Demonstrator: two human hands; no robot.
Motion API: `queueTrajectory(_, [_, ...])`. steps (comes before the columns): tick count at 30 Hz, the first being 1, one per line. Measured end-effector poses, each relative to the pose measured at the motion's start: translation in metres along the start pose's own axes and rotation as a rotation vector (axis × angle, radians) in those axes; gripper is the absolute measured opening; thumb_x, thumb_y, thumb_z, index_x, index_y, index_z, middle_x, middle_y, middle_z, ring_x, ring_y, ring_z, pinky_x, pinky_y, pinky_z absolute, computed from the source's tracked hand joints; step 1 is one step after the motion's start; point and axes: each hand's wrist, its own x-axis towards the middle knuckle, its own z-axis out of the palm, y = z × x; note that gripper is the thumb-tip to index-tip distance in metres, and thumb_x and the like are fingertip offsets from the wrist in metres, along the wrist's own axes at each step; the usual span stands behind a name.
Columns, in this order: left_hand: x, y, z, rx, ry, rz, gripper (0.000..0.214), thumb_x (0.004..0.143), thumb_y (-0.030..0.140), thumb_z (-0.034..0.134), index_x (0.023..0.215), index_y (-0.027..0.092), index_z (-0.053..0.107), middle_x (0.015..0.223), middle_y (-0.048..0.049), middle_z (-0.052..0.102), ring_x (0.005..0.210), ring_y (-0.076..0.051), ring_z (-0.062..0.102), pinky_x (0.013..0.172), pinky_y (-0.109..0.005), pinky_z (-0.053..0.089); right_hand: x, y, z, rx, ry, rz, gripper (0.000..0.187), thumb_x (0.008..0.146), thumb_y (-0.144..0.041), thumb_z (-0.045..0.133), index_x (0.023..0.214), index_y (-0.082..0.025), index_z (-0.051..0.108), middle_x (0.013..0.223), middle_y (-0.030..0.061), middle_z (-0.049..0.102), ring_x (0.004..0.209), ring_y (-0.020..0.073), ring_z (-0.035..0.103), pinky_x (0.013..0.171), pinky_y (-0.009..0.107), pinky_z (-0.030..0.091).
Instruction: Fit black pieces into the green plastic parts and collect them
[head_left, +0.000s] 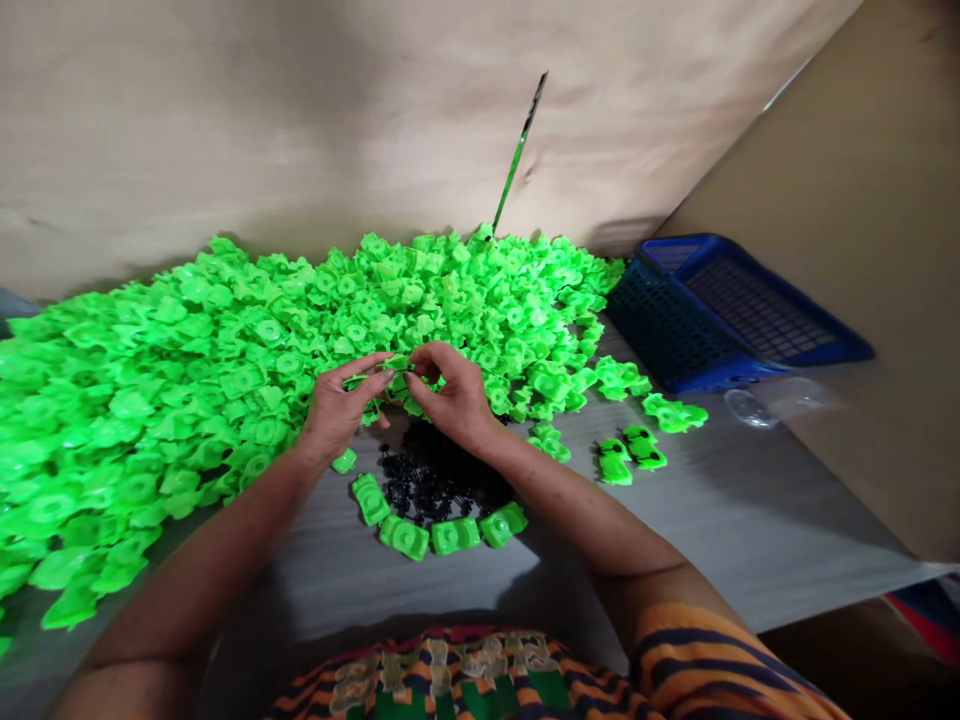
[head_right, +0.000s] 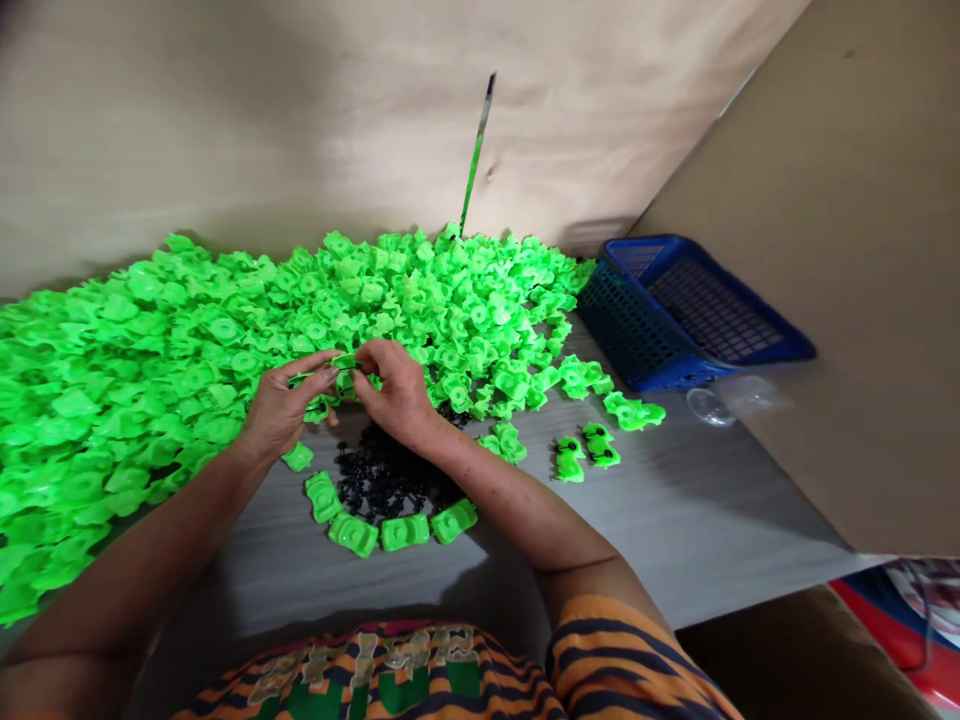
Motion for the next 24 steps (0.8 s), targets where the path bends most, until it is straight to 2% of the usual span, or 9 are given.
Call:
queueTrajectory(5, [0.0005, 0.0014, -0.0003, -0.016, 0.018, 0.006, 0.051, 0.057, 0.042, 0.094, 0.101, 0.017, 0.084, 0.074, -0.0006, 0.066, 0.064, -0.015, 0.060, 0.039, -0.020, 0.048, 0.0021, 0.0013, 0.0006, 0.168, -0.022, 0.124, 0.009, 0.085, -0.028, 0.063, 0.079, -0.022, 0.059, 0.072, -0.0016, 0.060, 0.066, 0.0133, 0.055, 0.065, 0.027, 0.046])
queueTrajectory(13, [0.0001, 0.0009, -0.0013, 0.006, 0.026, 0.029, 0.050, 0.060, 0.043, 0.092, 0.102, 0.019, 0.084, 0.075, -0.0003, 0.065, 0.062, -0.013, 0.058, 0.040, -0.021, 0.048, 0.0008, 0.0018, 0.0020, 0.189, -0.003, 0.127, 0.013, 0.087, -0.031, 0.060, 0.079, -0.021, 0.063, 0.077, 0.0016, 0.066, 0.074, 0.0151, 0.061, 0.066, 0.027, 0.048])
queueTrajectory(20, [0.0005, -0.0009, -0.0011, 0.021, 0.021, 0.031, 0.047, 0.061, 0.041, 0.092, 0.102, 0.019, 0.085, 0.073, 0.0005, 0.064, 0.061, -0.013, 0.056, 0.040, -0.020, 0.048, 0.0008, 0.0042, 0.0041, 0.216, 0.018, 0.126, 0.016, 0.089, -0.033, 0.059, 0.079, -0.022, 0.063, 0.079, 0.0022, 0.066, 0.077, 0.0156, 0.062, 0.071, 0.028, 0.050])
queueTrajectory(24, [0.0011, -0.0023, -0.0013, 0.016, 0.028, 0.021, 0.049, 0.059, 0.042, 0.093, 0.102, 0.018, 0.085, 0.070, 0.0013, 0.063, 0.058, -0.012, 0.054, 0.039, -0.020, 0.046, 0.0009, 0.0082, 0.0079, 0.258, 0.007, 0.140, 0.016, 0.088, -0.034, 0.059, 0.079, -0.021, 0.061, 0.073, 0.0001, 0.062, 0.071, 0.0144, 0.058, 0.068, 0.027, 0.048])
